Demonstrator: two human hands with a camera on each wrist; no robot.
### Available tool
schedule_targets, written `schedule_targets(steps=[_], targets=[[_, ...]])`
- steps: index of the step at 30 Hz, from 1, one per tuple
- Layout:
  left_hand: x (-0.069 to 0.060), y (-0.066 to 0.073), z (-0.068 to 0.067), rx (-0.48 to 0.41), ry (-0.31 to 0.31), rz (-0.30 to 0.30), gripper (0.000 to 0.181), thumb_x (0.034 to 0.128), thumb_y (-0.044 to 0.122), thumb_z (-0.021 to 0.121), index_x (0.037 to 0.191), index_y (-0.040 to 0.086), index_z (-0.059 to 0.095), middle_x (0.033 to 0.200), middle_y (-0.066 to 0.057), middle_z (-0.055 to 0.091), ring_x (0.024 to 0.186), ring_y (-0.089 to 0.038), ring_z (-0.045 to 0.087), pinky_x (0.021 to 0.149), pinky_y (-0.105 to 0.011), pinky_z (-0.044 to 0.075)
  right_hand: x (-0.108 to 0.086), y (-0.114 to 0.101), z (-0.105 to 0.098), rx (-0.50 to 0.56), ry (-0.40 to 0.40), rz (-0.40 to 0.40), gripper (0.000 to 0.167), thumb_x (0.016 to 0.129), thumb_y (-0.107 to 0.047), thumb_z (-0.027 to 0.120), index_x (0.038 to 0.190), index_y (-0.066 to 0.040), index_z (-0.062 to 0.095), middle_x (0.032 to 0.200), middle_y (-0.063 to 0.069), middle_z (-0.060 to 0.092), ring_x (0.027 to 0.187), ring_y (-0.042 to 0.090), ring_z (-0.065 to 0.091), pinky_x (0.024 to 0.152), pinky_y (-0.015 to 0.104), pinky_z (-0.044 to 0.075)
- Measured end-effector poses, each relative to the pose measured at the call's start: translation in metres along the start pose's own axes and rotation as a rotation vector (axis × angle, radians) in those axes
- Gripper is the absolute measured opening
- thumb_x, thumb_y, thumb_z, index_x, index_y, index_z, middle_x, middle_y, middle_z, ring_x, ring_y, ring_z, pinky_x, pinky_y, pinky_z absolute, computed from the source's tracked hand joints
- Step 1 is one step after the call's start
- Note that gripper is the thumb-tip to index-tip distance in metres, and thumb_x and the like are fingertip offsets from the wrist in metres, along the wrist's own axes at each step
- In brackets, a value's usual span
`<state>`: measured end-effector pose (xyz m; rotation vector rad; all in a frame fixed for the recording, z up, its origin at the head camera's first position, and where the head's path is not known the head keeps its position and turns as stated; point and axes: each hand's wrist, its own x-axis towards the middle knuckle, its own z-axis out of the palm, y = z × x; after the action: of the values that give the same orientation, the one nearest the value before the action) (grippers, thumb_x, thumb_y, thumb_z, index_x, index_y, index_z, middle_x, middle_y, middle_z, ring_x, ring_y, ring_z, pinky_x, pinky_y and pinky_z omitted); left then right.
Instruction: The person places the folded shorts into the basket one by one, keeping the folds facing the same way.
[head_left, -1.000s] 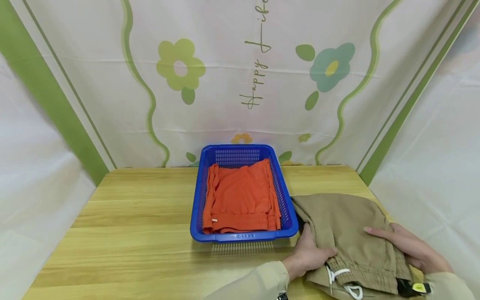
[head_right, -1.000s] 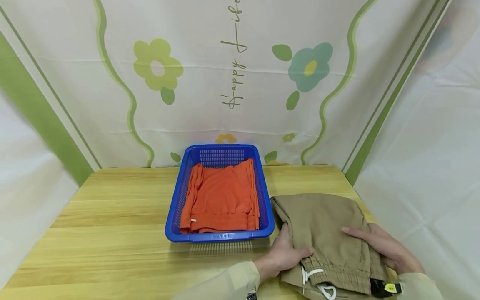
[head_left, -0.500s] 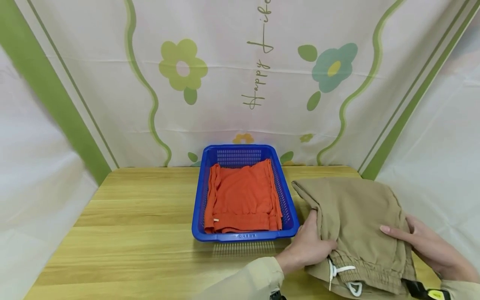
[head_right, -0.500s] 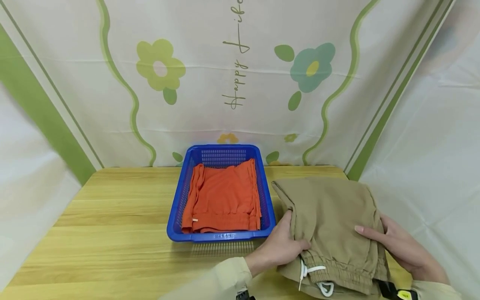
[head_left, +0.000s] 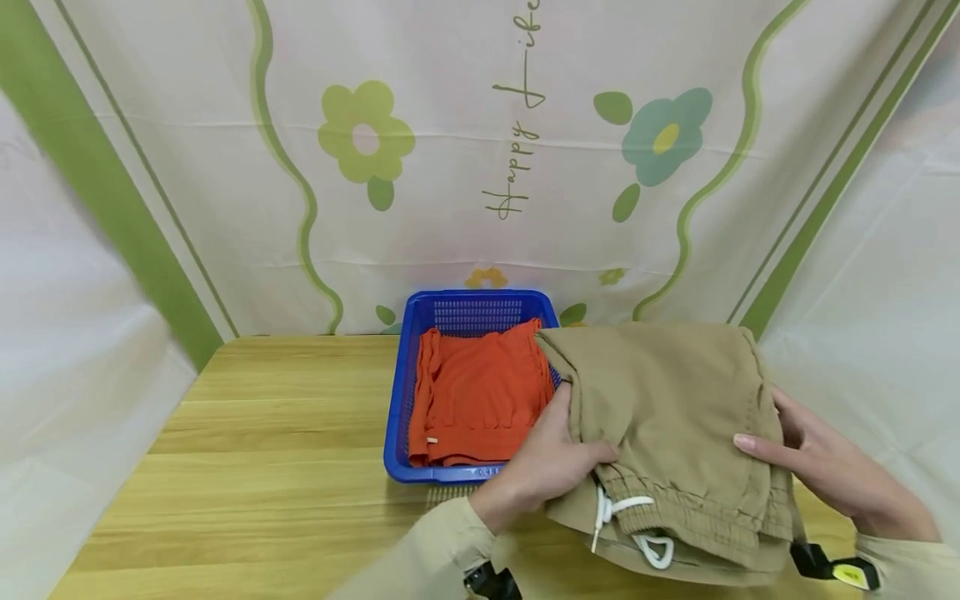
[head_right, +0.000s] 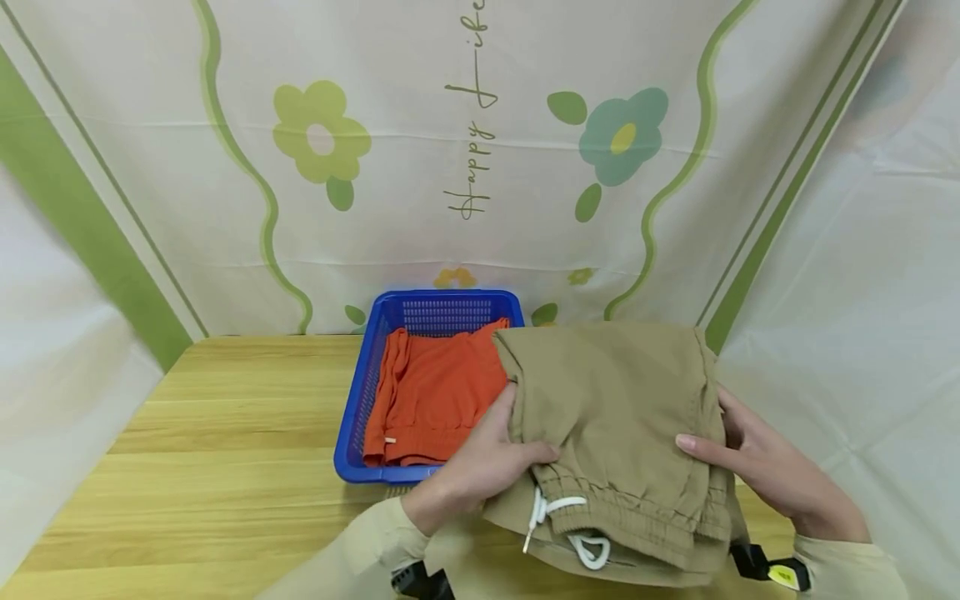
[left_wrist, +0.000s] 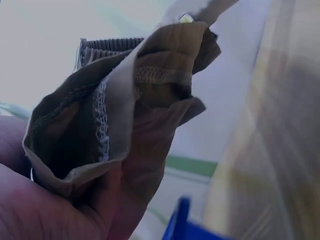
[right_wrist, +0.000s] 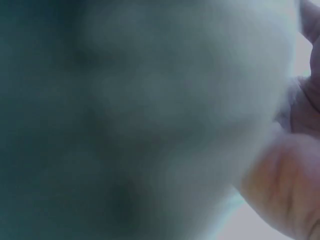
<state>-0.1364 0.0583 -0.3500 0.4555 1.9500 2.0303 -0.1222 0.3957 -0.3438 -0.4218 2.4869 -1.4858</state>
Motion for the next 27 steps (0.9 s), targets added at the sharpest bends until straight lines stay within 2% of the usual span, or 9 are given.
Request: schedule_targets(steps=[3,5,11,13,17,21,27], targets=[[-0.002,0.005,-0.019,0.047,-0.003,0.012,0.078,0.0825,0.004,0.077,0.148,0.022,0.04,0.127,0.003,0.058,0.115,-0.013,0.056,0.105,-0.034,0.042,0.012,-0.015,0.01,0.0,0.016,-0.024,0.083,0.105,-0.004,0.053,0.165,-0.029,0.002,0.138,-0.002,0.057,0.115,0.017,0.065,0.086,0.032,0.057],[-0.004,0.009,-0.032,0.091,-0.005,0.02,0.083,0.0837,0.006,0.076,0.154,0.017,0.033,0.132,0.0,0.057,0.12,-0.015,0.054,0.108,-0.037,0.039,0.021,-0.025,0.016,0.013,0.021,-0.033,0.083,0.104,-0.005,0.055,0.165,-0.031,0.003,0.134,0.006,0.061,0.11,0.022,0.068,0.084,0.036,0.058],[-0.01,0.019,-0.067,0.157,-0.003,0.024,0.074,0.0866,0.005,0.074,0.15,0.012,0.036,0.124,-0.005,0.061,0.114,-0.018,0.058,0.104,-0.04,0.045,0.049,-0.048,0.037,0.062,0.038,-0.085,0.084,0.102,-0.006,0.06,0.165,-0.028,0.009,0.129,0.027,0.06,0.103,0.029,0.07,0.08,0.042,0.06],[-0.012,0.023,-0.077,0.164,-0.004,0.027,0.068,0.0875,0.004,0.073,0.146,0.012,0.039,0.12,-0.007,0.062,0.111,-0.019,0.06,0.1,-0.04,0.048,0.058,-0.054,0.044,0.057,0.047,-0.102,0.081,0.101,-0.008,0.062,0.164,-0.024,0.014,0.128,0.028,0.059,0.104,0.028,0.07,0.08,0.042,0.06],[-0.016,0.032,-0.096,0.191,0.015,0.011,0.075,0.0884,0.005,0.073,0.152,0.014,0.034,0.126,-0.008,0.06,0.116,-0.021,0.058,0.103,-0.042,0.046,0.074,-0.067,0.056,0.051,0.055,-0.087,0.081,0.1,-0.016,0.068,0.163,-0.021,0.018,0.132,0.027,0.058,0.107,0.025,0.069,0.083,0.038,0.059],[-0.018,0.041,-0.114,0.22,0.045,-0.015,0.077,0.0876,0.005,0.073,0.153,0.015,0.034,0.127,-0.009,0.059,0.116,-0.023,0.058,0.103,-0.044,0.045,0.09,-0.08,0.066,0.09,0.036,-0.065,0.088,0.098,-0.02,0.071,0.164,-0.024,0.013,0.138,0.026,0.053,0.111,0.024,0.066,0.087,0.037,0.057],[-0.013,0.049,-0.14,0.276,0.059,-0.024,0.077,0.0867,0.004,0.073,0.152,0.012,0.033,0.132,-0.013,0.053,0.119,-0.027,0.054,0.104,-0.044,0.042,0.116,-0.091,0.077,0.135,0.028,-0.064,0.088,0.096,-0.024,0.074,0.163,-0.025,0.017,0.137,0.023,0.055,0.112,0.03,0.066,0.087,0.039,0.057]])
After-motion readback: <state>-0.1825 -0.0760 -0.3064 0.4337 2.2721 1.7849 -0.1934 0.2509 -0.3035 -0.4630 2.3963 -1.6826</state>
